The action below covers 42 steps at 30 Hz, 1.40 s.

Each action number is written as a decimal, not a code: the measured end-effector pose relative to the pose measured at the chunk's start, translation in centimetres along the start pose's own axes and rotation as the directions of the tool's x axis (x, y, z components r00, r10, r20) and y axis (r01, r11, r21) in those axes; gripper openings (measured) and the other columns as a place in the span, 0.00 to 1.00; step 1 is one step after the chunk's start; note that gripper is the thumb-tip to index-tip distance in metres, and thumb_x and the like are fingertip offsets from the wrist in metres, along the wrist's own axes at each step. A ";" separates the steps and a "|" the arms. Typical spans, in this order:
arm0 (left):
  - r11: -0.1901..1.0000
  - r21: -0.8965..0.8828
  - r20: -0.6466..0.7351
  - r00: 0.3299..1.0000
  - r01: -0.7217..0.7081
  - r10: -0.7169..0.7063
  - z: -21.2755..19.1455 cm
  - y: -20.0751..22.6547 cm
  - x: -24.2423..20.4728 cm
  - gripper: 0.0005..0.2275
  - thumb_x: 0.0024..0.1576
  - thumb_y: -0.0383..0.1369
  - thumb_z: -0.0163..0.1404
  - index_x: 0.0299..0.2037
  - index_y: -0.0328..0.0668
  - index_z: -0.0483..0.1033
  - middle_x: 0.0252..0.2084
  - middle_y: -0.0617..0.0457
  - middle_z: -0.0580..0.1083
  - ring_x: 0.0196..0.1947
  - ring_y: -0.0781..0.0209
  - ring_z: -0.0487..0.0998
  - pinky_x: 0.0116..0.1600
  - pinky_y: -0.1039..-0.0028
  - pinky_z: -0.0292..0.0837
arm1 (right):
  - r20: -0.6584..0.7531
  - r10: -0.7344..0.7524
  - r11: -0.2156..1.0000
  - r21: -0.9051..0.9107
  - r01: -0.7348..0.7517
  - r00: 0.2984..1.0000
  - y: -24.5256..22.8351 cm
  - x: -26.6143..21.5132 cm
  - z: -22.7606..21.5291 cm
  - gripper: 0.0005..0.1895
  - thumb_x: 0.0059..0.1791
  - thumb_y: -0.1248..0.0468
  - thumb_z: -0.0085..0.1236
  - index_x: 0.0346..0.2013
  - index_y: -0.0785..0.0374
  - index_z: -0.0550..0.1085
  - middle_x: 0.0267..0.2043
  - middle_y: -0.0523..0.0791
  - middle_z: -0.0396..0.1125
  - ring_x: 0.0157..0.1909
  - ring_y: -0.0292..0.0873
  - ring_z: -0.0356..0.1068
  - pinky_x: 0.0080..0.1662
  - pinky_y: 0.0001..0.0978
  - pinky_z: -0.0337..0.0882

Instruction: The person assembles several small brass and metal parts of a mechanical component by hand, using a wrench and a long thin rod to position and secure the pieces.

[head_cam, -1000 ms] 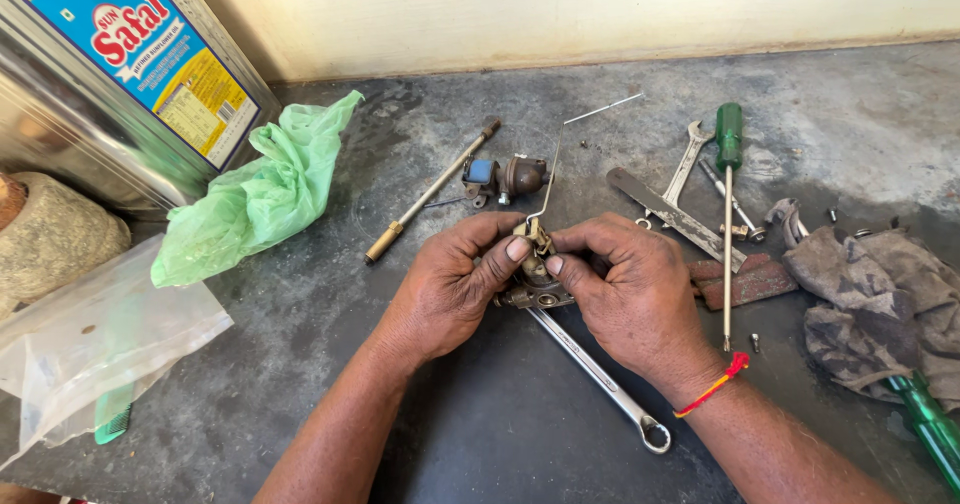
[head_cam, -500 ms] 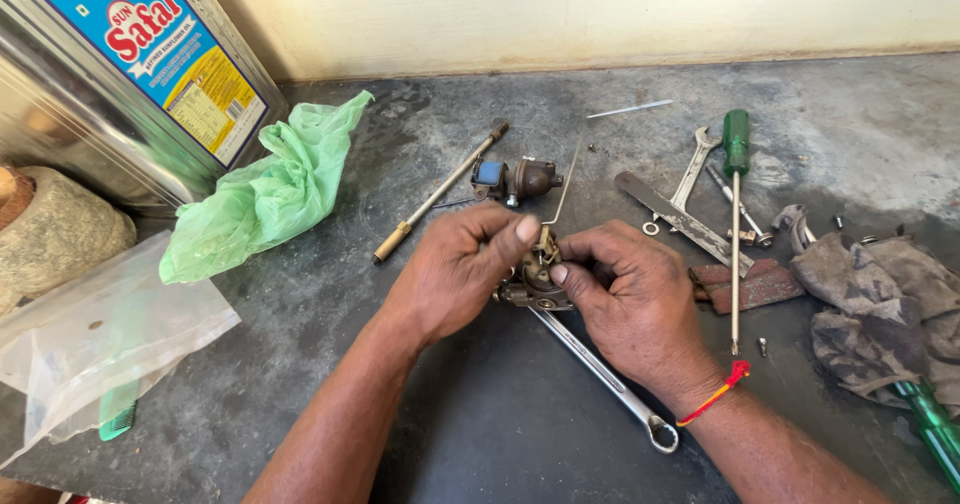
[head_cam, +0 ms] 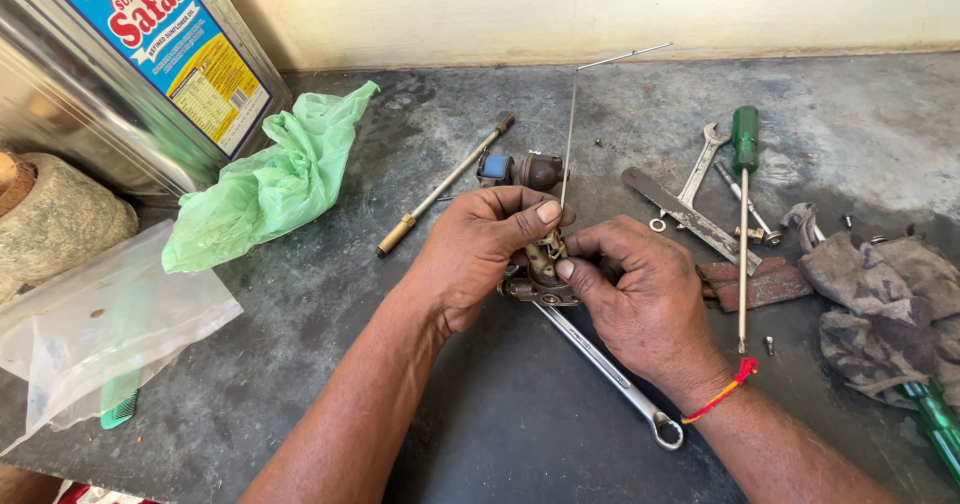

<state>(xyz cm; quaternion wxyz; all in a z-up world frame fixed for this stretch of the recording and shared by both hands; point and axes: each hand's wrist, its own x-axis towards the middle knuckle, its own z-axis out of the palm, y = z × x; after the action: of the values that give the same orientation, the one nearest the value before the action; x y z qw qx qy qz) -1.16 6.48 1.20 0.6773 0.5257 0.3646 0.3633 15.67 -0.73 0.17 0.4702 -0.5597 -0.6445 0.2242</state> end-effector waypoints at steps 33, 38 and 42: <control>0.996 0.050 -0.018 0.997 -0.068 0.069 0.0 -0.5 -0.4 0.12 0.60 0.37 0.56 0.43 0.34 0.81 0.32 0.57 0.78 0.28 0.72 0.73 0.32 0.80 0.70 | -0.004 0.107 0.992 0.071 -0.106 0.994 0.6 -0.4 0.2 0.06 0.46 0.66 0.67 0.36 0.62 0.79 0.28 0.41 0.75 0.29 0.33 0.72 0.33 0.27 0.73; 0.996 0.061 -0.020 0.998 -0.061 0.062 0.1 -0.6 -0.4 0.12 0.59 0.38 0.56 0.43 0.36 0.82 0.32 0.58 0.79 0.29 0.73 0.74 0.33 0.80 0.70 | -0.019 0.050 0.992 0.113 -0.048 0.999 1.0 -0.5 -0.1 0.06 0.47 0.65 0.65 0.37 0.63 0.78 0.29 0.40 0.74 0.30 0.30 0.71 0.32 0.23 0.74; 0.992 0.108 -0.044 0.997 -0.061 0.066 0.1 -0.5 -0.4 0.12 0.60 0.38 0.57 0.43 0.36 0.83 0.31 0.59 0.78 0.28 0.74 0.71 0.32 0.81 0.66 | -0.033 0.098 0.994 0.053 -0.096 0.995 0.8 -0.6 0.0 0.06 0.48 0.64 0.65 0.37 0.62 0.78 0.27 0.41 0.74 0.28 0.31 0.72 0.32 0.25 0.73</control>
<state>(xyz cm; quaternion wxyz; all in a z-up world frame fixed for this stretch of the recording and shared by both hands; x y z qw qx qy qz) -1.18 5.97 0.74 0.6276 0.5636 0.3827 0.3770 16.08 -1.04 -0.67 0.4843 -0.5819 -0.6022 0.2534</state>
